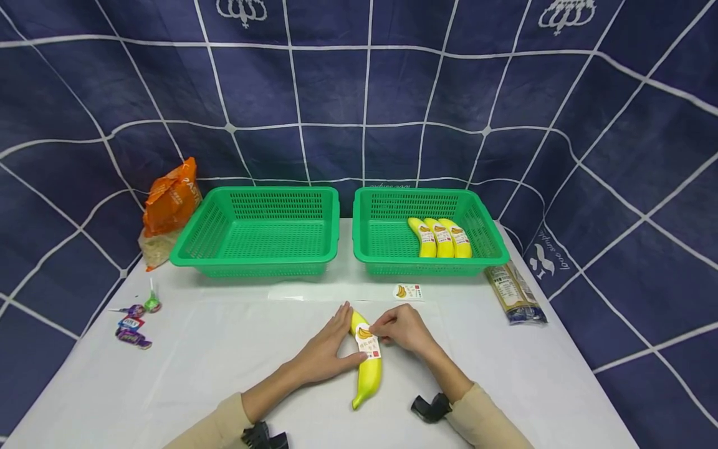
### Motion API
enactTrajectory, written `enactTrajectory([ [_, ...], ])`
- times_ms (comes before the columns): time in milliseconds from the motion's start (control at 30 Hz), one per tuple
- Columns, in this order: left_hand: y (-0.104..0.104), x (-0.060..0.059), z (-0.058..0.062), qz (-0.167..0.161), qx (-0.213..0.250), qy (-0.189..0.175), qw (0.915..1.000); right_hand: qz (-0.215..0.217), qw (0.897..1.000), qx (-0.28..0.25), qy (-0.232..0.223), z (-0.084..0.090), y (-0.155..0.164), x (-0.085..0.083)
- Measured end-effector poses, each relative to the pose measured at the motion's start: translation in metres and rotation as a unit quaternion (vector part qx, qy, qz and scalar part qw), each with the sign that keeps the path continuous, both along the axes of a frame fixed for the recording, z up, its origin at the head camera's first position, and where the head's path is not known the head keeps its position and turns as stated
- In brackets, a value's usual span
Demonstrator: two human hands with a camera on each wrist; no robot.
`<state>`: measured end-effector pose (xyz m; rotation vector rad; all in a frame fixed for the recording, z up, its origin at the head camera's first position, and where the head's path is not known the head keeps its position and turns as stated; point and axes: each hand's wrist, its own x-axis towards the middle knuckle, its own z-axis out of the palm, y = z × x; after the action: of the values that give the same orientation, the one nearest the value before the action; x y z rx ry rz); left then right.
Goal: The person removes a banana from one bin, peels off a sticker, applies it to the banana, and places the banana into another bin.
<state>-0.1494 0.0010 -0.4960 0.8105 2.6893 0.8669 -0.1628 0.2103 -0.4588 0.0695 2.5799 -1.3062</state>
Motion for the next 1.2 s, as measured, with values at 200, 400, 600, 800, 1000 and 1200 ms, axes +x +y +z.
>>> enactTrajectory([
  [200,0.000,0.000,-0.002,-0.002,-0.003,-0.004,1.0000,-0.033,0.997,-0.016,-0.061,-0.004,-0.001,-0.002],
  [400,0.000,0.001,-0.001,0.003,0.004,-0.006,1.0000,-0.018,0.997,-0.025,-0.065,-0.007,0.003,-0.003],
  [600,0.000,0.001,0.001,0.005,0.004,-0.008,0.9999,0.042,0.997,-0.033,-0.055,-0.008,0.010,-0.002],
  [800,-0.002,-0.001,0.000,-0.001,0.004,-0.003,1.0000,0.062,0.997,-0.023,-0.037,-0.007,0.008,-0.003],
  [1000,-0.001,-0.002,-0.001,-0.007,0.008,0.003,0.9999,0.065,0.997,-0.015,-0.042,-0.005,0.011,-0.004],
  [1200,-0.001,-0.006,0.003,0.005,0.014,-0.014,0.9998,0.077,0.996,0.001,-0.041,0.001,0.011,-0.001],
])
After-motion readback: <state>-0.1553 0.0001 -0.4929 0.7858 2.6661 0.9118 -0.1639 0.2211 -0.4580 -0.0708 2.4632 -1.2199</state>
